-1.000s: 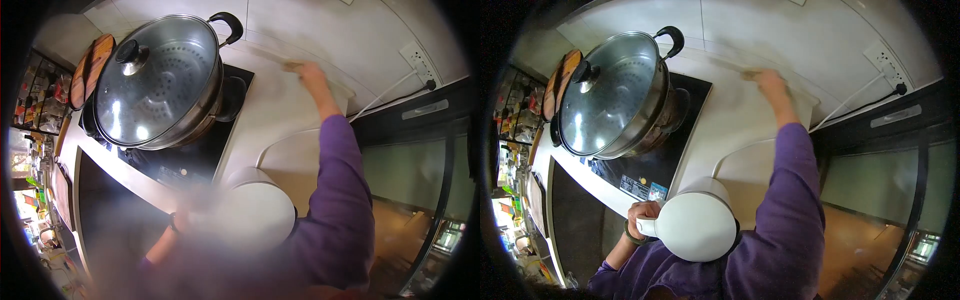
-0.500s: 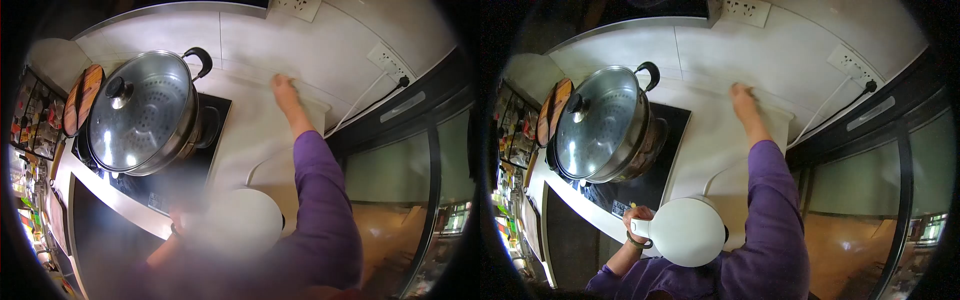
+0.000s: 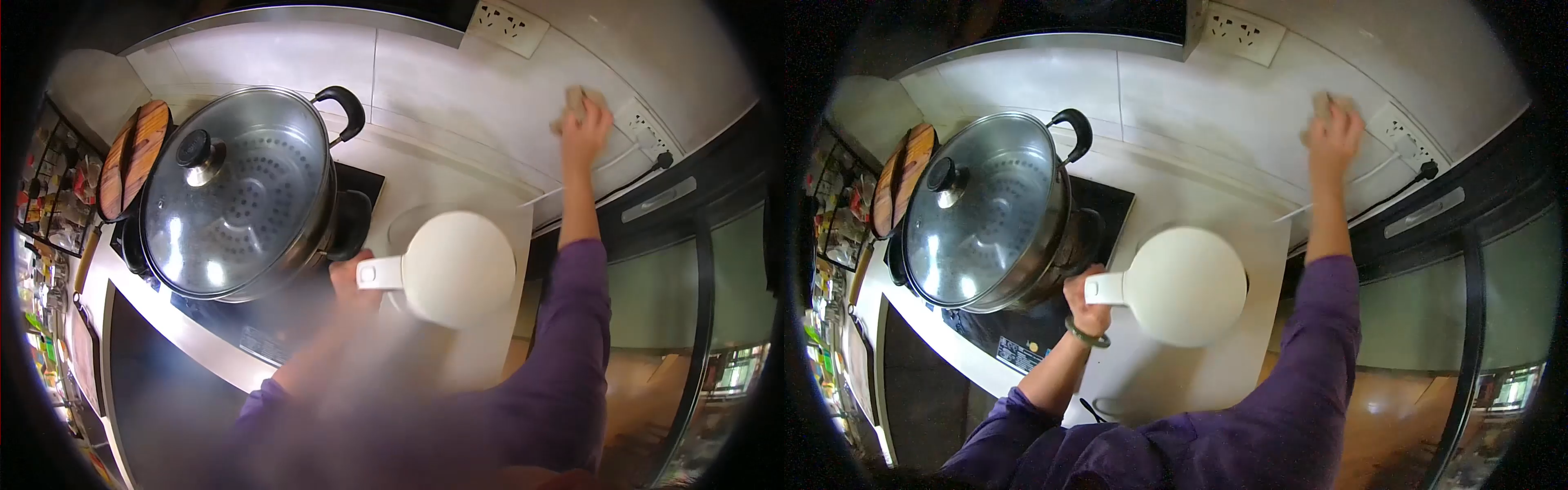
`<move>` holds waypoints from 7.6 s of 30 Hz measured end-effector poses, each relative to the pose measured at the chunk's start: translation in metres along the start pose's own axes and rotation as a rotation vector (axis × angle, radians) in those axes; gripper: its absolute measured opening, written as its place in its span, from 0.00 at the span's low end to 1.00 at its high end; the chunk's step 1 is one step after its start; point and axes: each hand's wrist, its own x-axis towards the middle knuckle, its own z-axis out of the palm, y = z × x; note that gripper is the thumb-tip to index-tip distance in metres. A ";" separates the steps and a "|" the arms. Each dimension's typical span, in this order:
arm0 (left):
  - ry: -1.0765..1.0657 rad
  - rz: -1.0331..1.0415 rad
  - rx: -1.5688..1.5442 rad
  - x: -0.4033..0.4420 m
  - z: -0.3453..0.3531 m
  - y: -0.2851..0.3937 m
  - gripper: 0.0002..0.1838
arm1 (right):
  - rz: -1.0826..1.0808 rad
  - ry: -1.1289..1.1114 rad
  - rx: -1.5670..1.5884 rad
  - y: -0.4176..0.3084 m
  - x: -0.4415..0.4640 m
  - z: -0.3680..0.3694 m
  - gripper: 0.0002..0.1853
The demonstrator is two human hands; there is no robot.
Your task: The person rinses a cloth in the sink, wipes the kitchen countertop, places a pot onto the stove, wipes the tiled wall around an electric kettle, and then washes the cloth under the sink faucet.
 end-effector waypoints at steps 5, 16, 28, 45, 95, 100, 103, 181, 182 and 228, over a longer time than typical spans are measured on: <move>0.052 0.057 -0.185 0.006 0.031 -0.009 0.04 | -0.559 -0.508 0.302 -0.056 -0.060 0.082 0.09; 0.050 -0.116 -0.137 0.010 0.038 -0.003 0.10 | -0.177 -0.319 0.154 0.022 -0.048 0.083 0.12; 0.012 -0.019 -0.113 0.017 0.043 0.002 0.09 | -0.238 -0.200 -0.199 0.037 -0.015 0.013 0.05; 0.019 -0.041 -0.118 0.016 0.041 0.002 0.12 | -0.794 -0.832 0.529 -0.145 -0.077 0.117 0.16; 0.083 0.065 -0.052 0.001 0.049 -0.008 0.05 | 0.119 -0.715 0.292 0.001 -0.059 -0.082 0.09; 0.181 0.079 -0.148 0.005 0.057 -0.003 0.05 | 0.671 -1.017 -0.126 0.043 -0.143 -0.138 0.16; 0.199 0.101 -0.166 0.003 0.060 -0.008 0.04 | 0.660 -1.006 0.220 0.055 -0.203 -0.091 0.18; 0.883 -0.624 -0.069 -0.433 -0.543 0.013 0.20 | -0.463 -1.167 0.772 -0.682 -0.269 -0.197 0.26; 0.897 -0.624 -0.064 -0.438 -0.541 0.013 0.20 | -0.440 -1.197 0.812 -0.696 -0.269 -0.178 0.26; 1.545 -0.795 -0.019 -0.412 -0.854 -0.074 0.21 | -0.449 -1.091 0.980 -1.268 -0.258 0.077 0.22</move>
